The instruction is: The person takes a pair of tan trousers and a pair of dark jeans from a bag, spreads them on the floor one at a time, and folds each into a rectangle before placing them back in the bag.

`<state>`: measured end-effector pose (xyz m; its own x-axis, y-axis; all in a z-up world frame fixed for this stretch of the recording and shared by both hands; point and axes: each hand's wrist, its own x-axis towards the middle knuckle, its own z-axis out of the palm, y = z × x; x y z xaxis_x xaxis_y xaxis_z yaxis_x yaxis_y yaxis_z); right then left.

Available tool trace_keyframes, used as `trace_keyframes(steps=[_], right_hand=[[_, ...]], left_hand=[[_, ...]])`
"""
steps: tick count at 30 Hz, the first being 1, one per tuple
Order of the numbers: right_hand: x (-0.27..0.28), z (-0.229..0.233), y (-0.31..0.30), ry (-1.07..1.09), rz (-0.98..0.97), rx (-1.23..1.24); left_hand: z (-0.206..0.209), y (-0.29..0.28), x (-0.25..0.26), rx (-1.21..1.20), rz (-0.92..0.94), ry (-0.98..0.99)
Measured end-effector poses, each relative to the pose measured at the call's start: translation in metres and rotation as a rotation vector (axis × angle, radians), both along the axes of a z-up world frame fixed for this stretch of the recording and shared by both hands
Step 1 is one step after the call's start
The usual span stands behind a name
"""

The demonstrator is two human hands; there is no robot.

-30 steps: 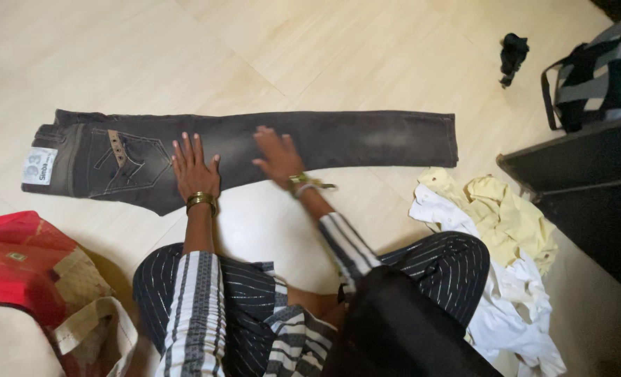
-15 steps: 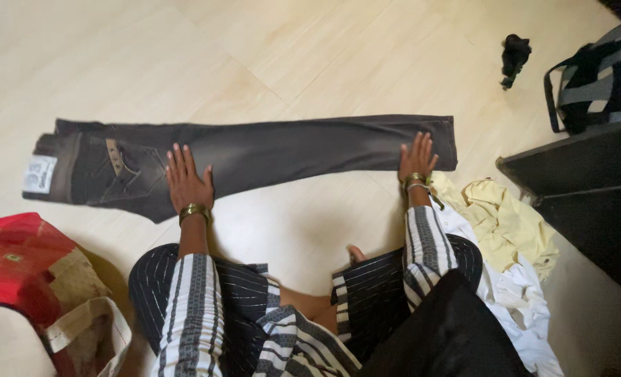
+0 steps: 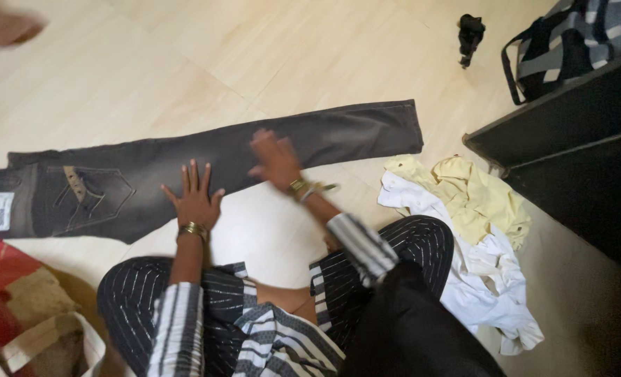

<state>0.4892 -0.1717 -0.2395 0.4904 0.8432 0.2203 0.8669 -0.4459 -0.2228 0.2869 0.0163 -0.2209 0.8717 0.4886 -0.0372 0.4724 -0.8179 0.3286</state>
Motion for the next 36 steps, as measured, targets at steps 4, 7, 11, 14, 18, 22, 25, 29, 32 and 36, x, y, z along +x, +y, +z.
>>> trace_keyframes(steps=[4,7,11,14,18,22,25,29,32,36], right_hand=[[-0.038,-0.008,0.025,-0.023,0.263,-0.106],[-0.009,-0.008,0.014,-0.031,0.305,-0.102],[0.099,-0.022,-0.043,-0.291,-0.169,-0.12],[0.174,-0.027,-0.134,-0.32,-0.529,-0.187],[0.207,-0.021,-0.199,-0.05,-0.865,-0.185],[0.212,-0.011,-0.197,0.075,-0.982,-0.144],[0.209,-0.011,-0.166,0.077,-1.075,-0.132],[0.171,-0.014,-0.064,-0.113,-0.668,-0.144],[0.071,-0.01,0.038,0.036,-0.311,0.145],[-0.079,-0.006,0.123,0.106,0.18,-0.07]], left_hand=[[-0.01,-0.014,-0.001,0.106,0.008,-0.109],[-0.013,-0.013,-0.006,0.114,0.024,-0.091],[-0.014,-0.012,-0.005,0.096,0.034,-0.11],[-0.011,-0.011,-0.004,0.087,0.047,-0.111],[-0.013,-0.007,-0.005,0.035,0.065,-0.113],[-0.014,-0.004,-0.005,0.007,0.072,-0.159],[-0.014,-0.003,-0.006,0.011,0.09,-0.149],[-0.017,-0.005,-0.007,0.021,0.089,-0.159],[-0.015,-0.006,-0.007,0.049,0.097,-0.154],[-0.016,-0.003,-0.005,0.088,0.077,-0.118]])
